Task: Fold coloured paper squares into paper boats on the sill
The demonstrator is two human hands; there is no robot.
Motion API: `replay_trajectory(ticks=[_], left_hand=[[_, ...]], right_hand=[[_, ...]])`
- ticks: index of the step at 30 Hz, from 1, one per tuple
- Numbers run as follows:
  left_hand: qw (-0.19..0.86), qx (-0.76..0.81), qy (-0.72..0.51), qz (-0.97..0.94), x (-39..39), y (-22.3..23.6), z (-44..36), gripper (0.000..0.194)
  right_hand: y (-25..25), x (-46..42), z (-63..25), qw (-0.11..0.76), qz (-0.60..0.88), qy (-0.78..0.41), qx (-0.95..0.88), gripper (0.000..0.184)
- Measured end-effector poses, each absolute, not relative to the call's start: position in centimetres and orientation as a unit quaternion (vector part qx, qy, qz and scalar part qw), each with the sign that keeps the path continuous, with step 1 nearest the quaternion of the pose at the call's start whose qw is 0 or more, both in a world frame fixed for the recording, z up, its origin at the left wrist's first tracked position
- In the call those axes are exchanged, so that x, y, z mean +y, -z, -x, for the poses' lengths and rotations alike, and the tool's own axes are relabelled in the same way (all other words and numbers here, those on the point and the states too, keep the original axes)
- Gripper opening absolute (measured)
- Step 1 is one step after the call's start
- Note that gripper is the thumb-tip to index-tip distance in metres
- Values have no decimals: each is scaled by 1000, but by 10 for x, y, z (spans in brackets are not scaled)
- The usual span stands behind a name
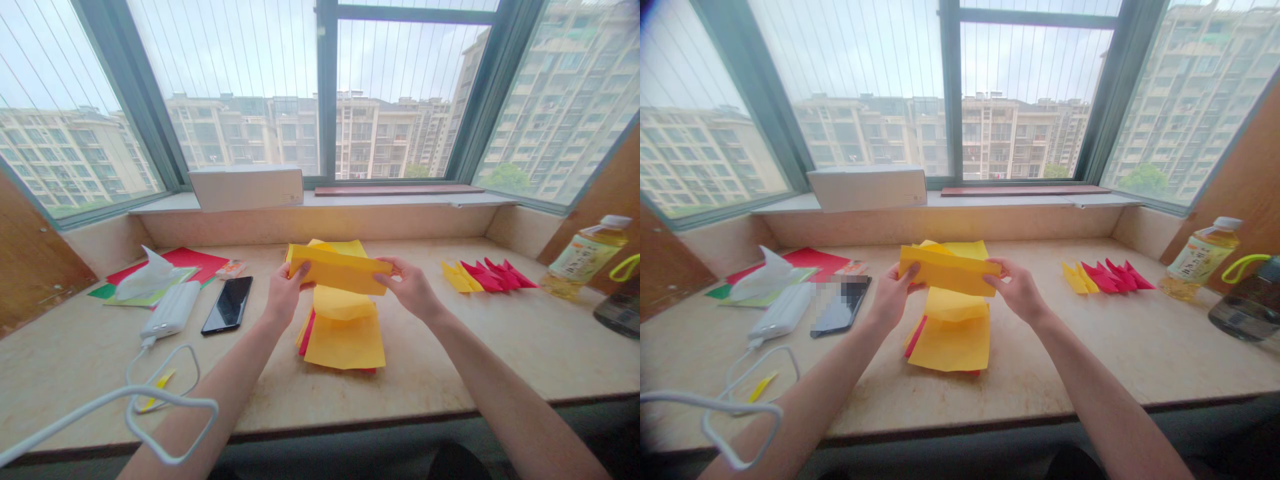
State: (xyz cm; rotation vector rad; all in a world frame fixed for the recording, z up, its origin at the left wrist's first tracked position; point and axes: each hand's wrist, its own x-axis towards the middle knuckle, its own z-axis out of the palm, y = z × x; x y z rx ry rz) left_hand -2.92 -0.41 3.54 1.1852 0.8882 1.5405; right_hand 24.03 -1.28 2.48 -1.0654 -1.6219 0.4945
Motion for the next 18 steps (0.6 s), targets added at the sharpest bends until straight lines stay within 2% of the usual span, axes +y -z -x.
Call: replay_trajectory(ticks=[2,4,8,10,15,18], left_hand=[[490,356,-642,-470,-2,-34,30,53],[500,348,-647,-458,0,-32,30,52],[508,340,-658,-438,1,-30,31,48],[508,341,-661,-434,1,-31,31,48],[518,330,-648,-449,-2,-33,30,48],[537,316,-625,-470,-5,-34,28,51]], right_hand=[[-25,-10,-241,580,426,-249,-648,39],[-27,-11,-241,593,400,-301,-630,46],[-28,-18,-234,533,358,-405,-651,77],[-27,-20,-230,523,341,-424,-656,85],[-29,-21,-224,572,316,-429,-624,88],[-34,-20,-224,599,310,-406,-617,77]])
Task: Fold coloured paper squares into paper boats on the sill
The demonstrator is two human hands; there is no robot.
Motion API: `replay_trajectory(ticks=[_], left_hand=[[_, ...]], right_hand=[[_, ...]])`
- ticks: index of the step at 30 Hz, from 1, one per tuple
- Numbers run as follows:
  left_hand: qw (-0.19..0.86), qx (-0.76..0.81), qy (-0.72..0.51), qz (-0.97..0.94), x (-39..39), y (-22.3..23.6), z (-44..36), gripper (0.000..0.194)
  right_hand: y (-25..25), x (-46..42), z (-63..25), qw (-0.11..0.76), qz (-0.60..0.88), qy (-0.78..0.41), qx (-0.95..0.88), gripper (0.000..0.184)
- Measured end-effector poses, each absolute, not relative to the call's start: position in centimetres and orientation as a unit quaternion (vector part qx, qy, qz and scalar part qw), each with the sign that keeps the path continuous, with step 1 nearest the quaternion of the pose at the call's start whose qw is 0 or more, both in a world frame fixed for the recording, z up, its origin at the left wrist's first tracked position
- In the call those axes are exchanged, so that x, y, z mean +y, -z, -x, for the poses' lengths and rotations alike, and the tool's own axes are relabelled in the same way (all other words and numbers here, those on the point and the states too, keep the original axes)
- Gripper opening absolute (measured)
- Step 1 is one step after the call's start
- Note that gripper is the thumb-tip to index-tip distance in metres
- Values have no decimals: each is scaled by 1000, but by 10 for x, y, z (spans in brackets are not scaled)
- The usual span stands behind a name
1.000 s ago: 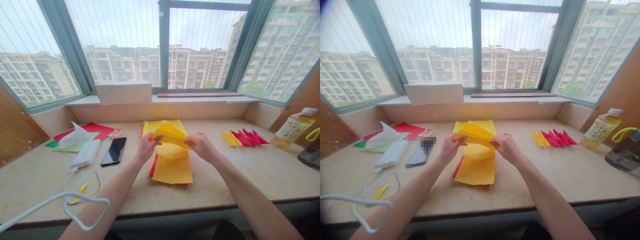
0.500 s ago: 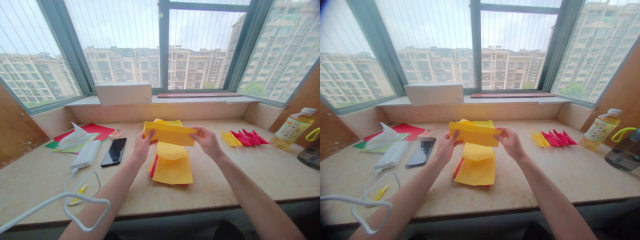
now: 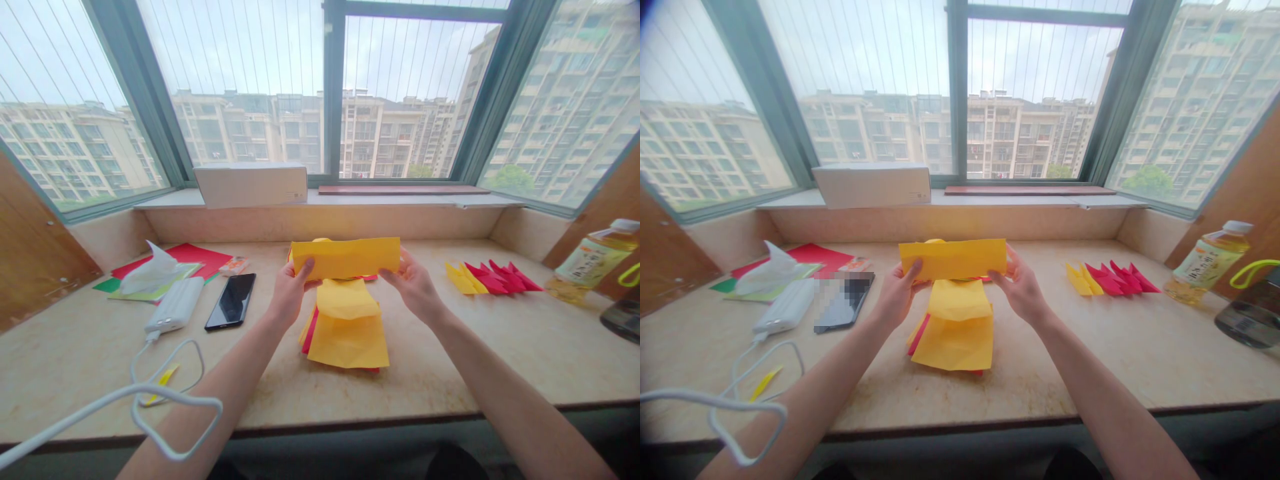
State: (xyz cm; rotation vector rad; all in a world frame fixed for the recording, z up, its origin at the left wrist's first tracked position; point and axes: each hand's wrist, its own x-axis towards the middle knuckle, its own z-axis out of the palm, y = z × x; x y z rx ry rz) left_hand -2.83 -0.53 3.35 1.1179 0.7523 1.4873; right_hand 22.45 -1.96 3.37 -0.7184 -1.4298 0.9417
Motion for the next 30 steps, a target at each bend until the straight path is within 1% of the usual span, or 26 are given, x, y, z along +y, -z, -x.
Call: replay_trajectory(ticks=[4,9,11,13,15,16,18,20,22,24,30], left_hand=[[558,322,-598,-477,-8,-34,26,52],[560,315,-595,-482,-10,-36,24,52],[568,288,-605,-478,-12,-37,23,57],[590,266,-611,-455,-14,-37,21,60],[633,246,-600,-423,-15,-37,18,53],[655,233,-590,-409,-16,-37,17,47],[685,201,-585,-383,-17,-38,15,39],[680,176,-614,-359,-18,-41,15,37],[655,163,-654,-343,-18,-45,17,37],[642,160,-668,-341,-18,-48,19,40],[663,193,-611,-387,-22,-43,14,45]], right_hand=[[-36,-19,-227,623,316,-367,-614,60],[-30,-16,-231,635,342,-306,-621,28],[-26,-14,-233,657,369,-246,-610,22],[-23,-15,-234,675,394,-157,-604,18],[-22,-17,-234,669,391,-64,-629,13],[-23,-18,-234,657,377,-27,-653,12],[-24,-21,-233,622,341,23,-704,15],[-24,-22,-233,590,323,58,-737,20],[-24,-23,-232,567,321,95,-752,25],[-23,-23,-231,540,318,129,-769,26],[-19,-35,-217,399,304,187,-845,32]])
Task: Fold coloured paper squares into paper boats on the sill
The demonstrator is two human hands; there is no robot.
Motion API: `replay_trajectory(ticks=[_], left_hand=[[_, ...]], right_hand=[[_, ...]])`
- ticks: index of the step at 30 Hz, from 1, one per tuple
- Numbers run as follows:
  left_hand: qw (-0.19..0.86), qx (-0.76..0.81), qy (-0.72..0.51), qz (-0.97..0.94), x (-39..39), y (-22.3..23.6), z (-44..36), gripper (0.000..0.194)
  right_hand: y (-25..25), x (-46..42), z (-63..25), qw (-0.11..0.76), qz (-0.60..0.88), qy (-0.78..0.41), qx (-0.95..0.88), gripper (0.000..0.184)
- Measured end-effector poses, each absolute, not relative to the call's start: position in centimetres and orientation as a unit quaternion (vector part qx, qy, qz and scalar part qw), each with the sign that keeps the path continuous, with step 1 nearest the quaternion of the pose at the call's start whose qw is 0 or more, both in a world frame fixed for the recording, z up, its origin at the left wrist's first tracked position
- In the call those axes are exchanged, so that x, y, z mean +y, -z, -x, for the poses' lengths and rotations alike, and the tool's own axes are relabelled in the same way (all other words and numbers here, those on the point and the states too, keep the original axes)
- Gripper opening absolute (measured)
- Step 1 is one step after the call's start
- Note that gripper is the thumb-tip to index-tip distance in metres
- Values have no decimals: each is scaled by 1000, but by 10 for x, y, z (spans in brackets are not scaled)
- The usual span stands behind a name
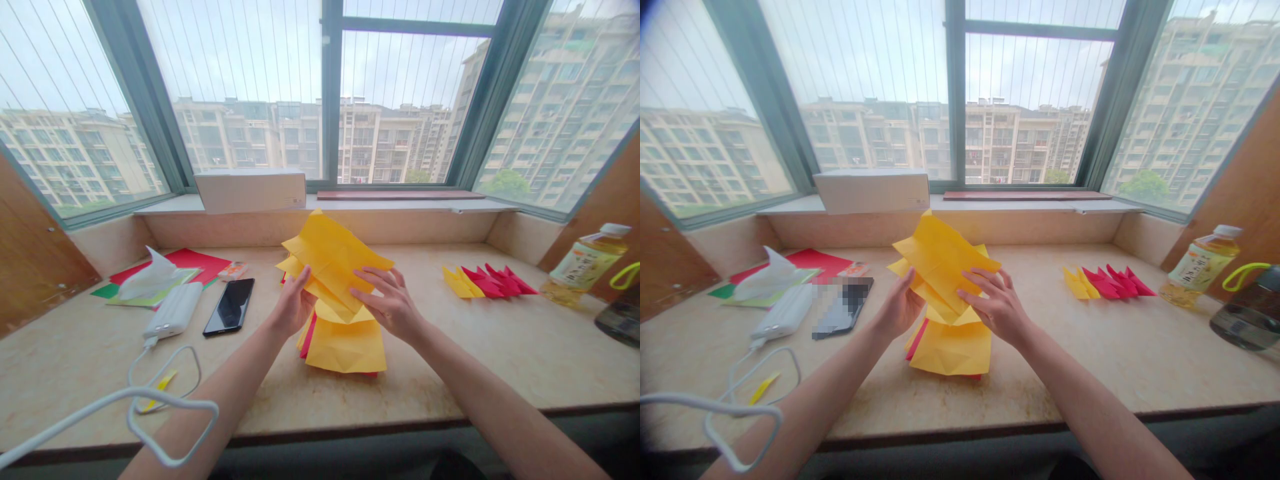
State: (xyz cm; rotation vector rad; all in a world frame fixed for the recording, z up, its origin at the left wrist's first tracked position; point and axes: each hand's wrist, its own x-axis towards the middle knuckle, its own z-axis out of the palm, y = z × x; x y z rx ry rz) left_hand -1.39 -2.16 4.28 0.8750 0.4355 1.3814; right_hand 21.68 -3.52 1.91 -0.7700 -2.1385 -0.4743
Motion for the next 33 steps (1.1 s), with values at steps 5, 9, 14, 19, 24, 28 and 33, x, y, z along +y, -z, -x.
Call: replay_trajectory(ticks=[5,9,14,19,24,28,33], left_hand=[[632,270,-612,-391,-18,-32,8,43],[607,303,-635,-370,-11,-30,13,43],[601,308,-630,-384,-11,-32,15,44],[625,307,-579,-424,-20,-34,9,44],[638,291,-545,-459,-27,-34,6,51],[657,275,-530,-461,-30,-36,7,52],[678,297,-534,-408,-34,-37,7,53]], right_hand=[[-19,-45,-201,322,265,142,-897,32],[-18,-46,-200,357,232,129,-895,37],[-21,-46,-205,515,278,79,-807,43],[-21,-37,-205,574,345,-61,-740,41],[-13,-25,-205,596,390,-190,-676,51],[-12,-21,-207,605,400,-284,-627,58],[-17,-21,-209,569,369,-392,-622,43]])
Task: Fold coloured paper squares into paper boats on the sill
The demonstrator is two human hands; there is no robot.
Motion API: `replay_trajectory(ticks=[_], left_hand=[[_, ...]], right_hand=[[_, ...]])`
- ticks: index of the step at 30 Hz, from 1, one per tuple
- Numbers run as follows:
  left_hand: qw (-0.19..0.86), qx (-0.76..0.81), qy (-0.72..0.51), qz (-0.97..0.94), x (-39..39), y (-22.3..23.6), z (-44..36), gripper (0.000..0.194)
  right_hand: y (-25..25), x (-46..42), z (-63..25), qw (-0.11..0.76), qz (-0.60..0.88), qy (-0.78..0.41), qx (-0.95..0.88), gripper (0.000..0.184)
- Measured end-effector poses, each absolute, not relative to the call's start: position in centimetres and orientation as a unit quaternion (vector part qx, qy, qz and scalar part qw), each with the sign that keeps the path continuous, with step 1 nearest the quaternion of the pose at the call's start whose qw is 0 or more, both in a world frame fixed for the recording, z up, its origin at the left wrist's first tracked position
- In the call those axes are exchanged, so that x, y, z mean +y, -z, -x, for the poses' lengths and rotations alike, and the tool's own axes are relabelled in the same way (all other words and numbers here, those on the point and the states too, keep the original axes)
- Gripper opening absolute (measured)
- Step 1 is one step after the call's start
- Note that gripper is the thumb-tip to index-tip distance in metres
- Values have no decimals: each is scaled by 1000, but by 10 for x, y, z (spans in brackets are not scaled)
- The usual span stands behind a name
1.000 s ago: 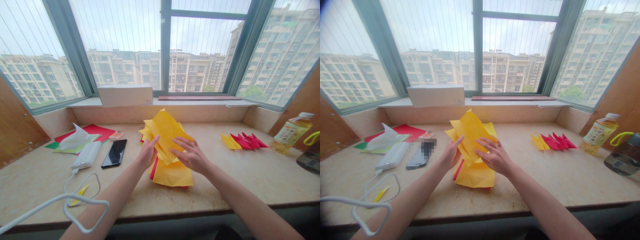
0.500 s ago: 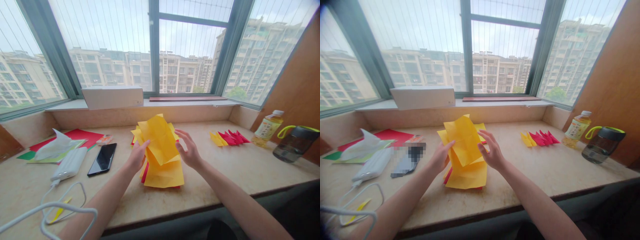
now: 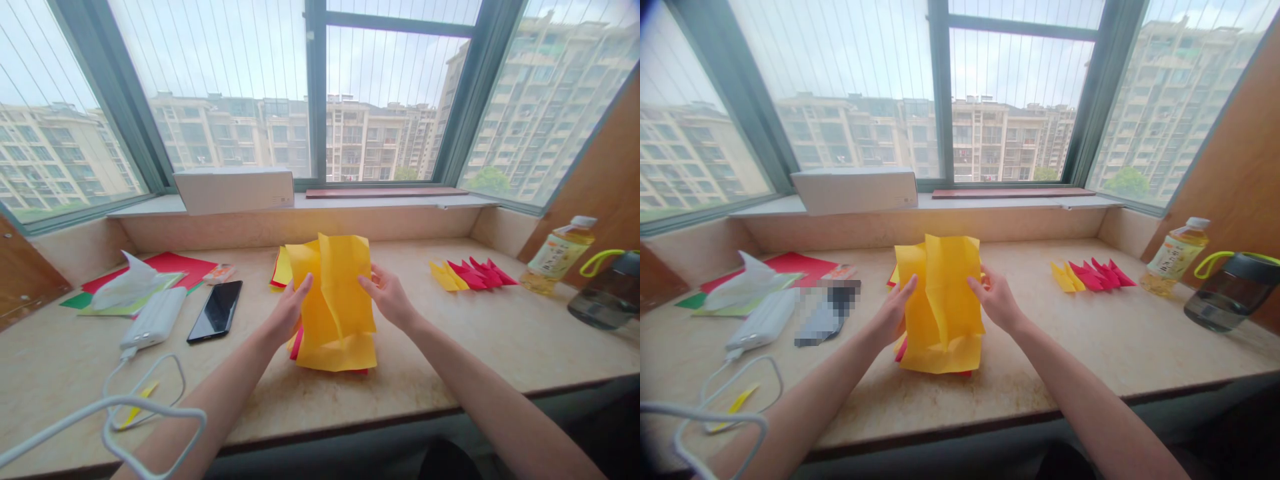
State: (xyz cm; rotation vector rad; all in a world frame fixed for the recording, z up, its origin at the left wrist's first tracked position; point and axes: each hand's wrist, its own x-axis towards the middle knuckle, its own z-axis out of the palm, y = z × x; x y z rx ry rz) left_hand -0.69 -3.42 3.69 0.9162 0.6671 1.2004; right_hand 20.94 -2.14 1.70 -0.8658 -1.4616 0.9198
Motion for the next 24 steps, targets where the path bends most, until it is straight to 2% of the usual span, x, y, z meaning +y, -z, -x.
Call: replay_trajectory(ticks=[9,15,24], left_hand=[[661,289,-550,-421,-21,-38,18,41],[607,305,-560,-474,2,-34,47,43],[594,330,-519,-518,12,-26,56,44]], right_hand=[[-26,-18,-226,603,404,-432,-535,36],[-29,-5,-262,622,439,-396,-514,37],[-28,2,-279,601,444,-421,-515,38]])
